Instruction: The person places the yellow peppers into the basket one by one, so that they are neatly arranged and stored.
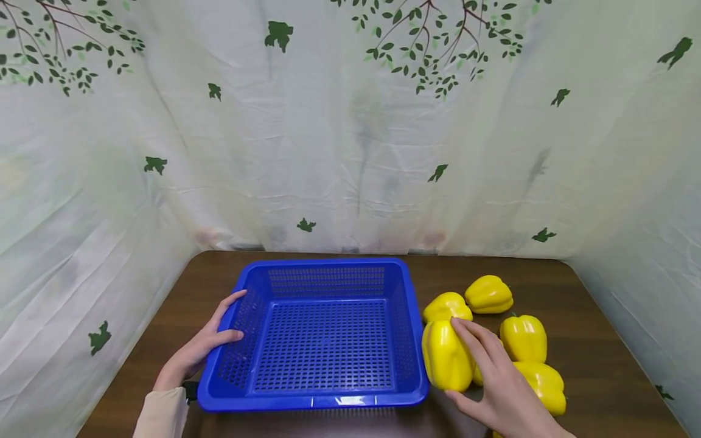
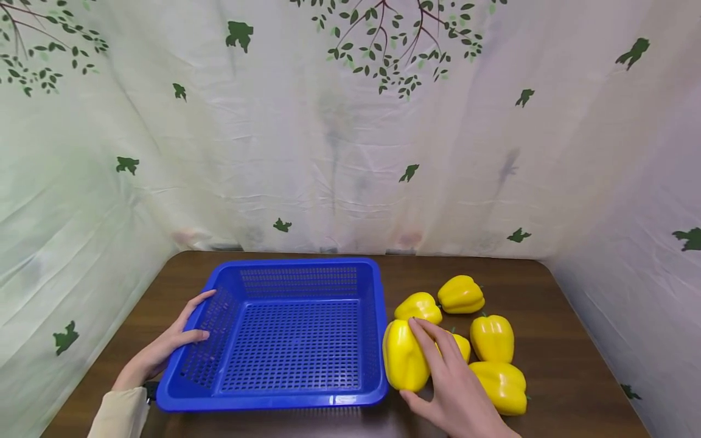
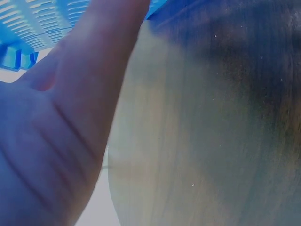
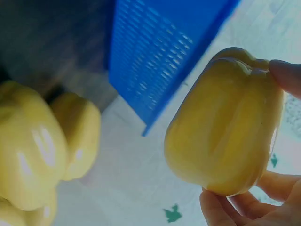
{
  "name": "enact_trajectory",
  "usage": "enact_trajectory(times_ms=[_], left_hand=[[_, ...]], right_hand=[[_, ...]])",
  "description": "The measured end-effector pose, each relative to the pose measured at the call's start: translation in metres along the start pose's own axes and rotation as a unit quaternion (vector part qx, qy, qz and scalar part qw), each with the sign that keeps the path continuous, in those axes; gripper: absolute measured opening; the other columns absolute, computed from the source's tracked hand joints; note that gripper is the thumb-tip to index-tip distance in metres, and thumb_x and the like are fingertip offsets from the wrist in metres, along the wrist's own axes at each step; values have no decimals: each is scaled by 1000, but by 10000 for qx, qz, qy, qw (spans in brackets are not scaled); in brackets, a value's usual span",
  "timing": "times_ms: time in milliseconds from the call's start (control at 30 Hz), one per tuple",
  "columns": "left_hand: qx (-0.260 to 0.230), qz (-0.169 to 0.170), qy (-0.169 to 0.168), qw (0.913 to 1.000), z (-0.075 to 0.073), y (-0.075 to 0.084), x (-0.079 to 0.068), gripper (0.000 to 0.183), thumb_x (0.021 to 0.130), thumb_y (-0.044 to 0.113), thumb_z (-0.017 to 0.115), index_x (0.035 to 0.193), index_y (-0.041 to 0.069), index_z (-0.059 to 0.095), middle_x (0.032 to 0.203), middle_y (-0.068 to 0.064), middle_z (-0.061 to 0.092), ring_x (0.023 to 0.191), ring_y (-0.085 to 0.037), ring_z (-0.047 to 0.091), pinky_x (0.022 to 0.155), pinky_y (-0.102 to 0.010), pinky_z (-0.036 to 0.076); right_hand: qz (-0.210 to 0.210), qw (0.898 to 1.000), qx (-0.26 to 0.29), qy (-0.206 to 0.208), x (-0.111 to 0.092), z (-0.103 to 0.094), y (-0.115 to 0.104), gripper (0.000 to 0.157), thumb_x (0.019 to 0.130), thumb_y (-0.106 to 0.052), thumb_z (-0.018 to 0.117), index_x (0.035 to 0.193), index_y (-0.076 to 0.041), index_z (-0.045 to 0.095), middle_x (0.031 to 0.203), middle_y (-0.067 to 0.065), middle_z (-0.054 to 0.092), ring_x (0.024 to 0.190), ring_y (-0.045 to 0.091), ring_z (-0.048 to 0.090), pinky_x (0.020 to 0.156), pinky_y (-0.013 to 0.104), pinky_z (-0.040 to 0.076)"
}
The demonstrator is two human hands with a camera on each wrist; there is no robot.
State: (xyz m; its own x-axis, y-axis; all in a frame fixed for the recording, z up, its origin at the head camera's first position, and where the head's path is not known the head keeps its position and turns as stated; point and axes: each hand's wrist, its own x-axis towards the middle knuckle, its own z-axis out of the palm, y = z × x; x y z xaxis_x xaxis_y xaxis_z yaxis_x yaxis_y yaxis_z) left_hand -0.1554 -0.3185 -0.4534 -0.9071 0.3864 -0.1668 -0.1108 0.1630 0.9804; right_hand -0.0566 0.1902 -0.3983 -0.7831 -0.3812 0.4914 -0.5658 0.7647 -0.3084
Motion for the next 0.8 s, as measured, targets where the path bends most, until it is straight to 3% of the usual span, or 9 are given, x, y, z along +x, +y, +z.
enact_trajectory(times_ms=[100, 200, 300, 367, 600, 800], left_hand=[[69, 69, 19, 10000, 1, -1, 0, 75, 93, 7, 51, 151, 27, 8, 145, -30, 7, 114, -42, 43, 79, -48, 50], [10, 160, -31, 9999, 1, -1, -1, 75, 93, 6, 51, 151, 26, 8, 145, -30, 7, 114, -42, 43, 79, -48, 50], [-46, 199, -50, 9998, 1, -1, -2, 75, 93, 5, 51, 150, 26, 8, 145, -30, 6, 113, -42, 44, 78, -50, 50], [-52, 206, -45, 9998, 1, -1, -2, 74, 93, 5, 51, 150, 26, 8, 146, -30, 6, 113, -42, 44, 78, -50, 50], [-24, 234, -26, 9997, 1, -2, -1, 75, 93, 5, 50, 150, 26, 8, 145, -30, 7, 114, -44, 43, 78, -51, 50], [29, 255, -6, 9997, 1, -2, -1, 75, 92, 6, 51, 151, 26, 8, 146, -30, 5, 115, -47, 41, 78, -51, 50]], right_hand=[[-224, 9995, 198, 78, 11, -3, -3, 89, 83, -68, 46, 147, -7, 35, 140, 9, 40, 117, 23, 44, 101, 7, 18], [-383, 9985, 374, 102, 20, -6, -7, 94, 77, -59, 69, 147, -7, 35, 141, 8, 40, 120, 24, 43, 103, 9, 17], [-332, 9986, 416, -22, 29, -7, -12, 101, 66, -38, 84, 149, -11, 32, 143, 4, 39, 123, 22, 41, 103, 12, 22], [-245, 9985, 467, -160, 33, -7, -15, 105, 63, -32, 87, 150, -14, 30, 144, 2, 38, 126, 20, 39, 103, 15, 26], [-327, 9939, 985, -379, 49, 1, -20, 101, 66, -32, 87, 148, -12, 32, 142, 3, 37, 123, 19, 40, 93, 34, 45], [-468, 9880, 1419, -404, 60, 10, -25, 96, 69, -29, 85, 148, -14, 33, 139, 4, 36, 117, 20, 44, 85, 36, 50]])
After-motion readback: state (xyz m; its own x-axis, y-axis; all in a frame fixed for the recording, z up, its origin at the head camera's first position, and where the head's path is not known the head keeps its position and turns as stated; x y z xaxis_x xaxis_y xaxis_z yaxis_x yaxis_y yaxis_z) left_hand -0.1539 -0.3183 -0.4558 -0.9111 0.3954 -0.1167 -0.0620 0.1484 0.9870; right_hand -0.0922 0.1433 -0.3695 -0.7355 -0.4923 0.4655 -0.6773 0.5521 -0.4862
